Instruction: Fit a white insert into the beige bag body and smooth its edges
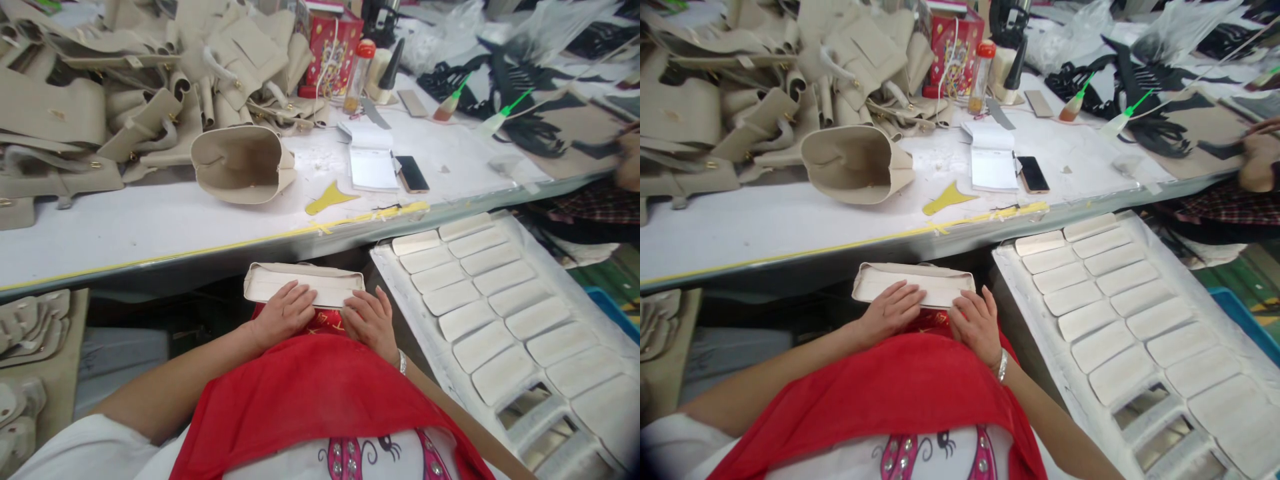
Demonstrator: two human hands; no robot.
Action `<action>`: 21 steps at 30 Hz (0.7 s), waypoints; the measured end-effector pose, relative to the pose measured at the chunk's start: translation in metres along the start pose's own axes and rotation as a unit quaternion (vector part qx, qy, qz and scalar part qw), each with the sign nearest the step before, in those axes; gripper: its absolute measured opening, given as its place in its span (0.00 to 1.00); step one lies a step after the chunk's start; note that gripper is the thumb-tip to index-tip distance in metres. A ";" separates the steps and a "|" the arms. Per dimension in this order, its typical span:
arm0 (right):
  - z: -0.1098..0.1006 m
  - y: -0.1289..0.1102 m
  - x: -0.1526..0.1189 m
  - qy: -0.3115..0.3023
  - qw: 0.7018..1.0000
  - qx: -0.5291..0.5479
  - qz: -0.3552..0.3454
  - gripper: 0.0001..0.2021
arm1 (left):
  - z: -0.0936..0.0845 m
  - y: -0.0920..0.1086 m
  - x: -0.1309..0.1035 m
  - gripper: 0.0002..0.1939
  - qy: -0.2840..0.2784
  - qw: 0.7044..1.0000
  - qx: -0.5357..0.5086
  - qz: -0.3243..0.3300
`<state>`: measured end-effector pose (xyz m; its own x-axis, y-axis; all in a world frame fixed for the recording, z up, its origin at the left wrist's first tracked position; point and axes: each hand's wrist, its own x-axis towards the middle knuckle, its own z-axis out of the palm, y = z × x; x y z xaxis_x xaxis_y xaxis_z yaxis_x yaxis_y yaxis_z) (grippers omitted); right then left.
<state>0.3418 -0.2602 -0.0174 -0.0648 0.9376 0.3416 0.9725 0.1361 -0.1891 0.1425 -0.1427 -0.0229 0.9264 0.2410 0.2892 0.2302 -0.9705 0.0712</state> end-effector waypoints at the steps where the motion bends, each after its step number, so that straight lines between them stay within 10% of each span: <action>1: 0.000 -0.001 0.002 -0.002 1.000 -0.007 0.000 0.06 | 0.000 0.000 0.002 0.09 -0.003 1.000 0.001 -0.009; 15: -0.004 -0.017 0.018 0.007 0.986 -0.037 0.164 0.05 | -0.025 0.003 0.042 0.09 -0.146 0.973 -0.034 -0.172; 21: -0.006 -0.022 0.017 0.058 0.967 -0.072 0.237 0.22 | -0.028 -0.008 0.044 0.08 -0.204 0.951 -0.108 -0.204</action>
<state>0.3207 -0.2494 -0.0024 0.4130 0.8403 0.3512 0.9086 -0.3539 -0.2216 0.1736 -0.1242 0.0158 0.8221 0.5345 -0.1960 0.5691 -0.7632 0.3059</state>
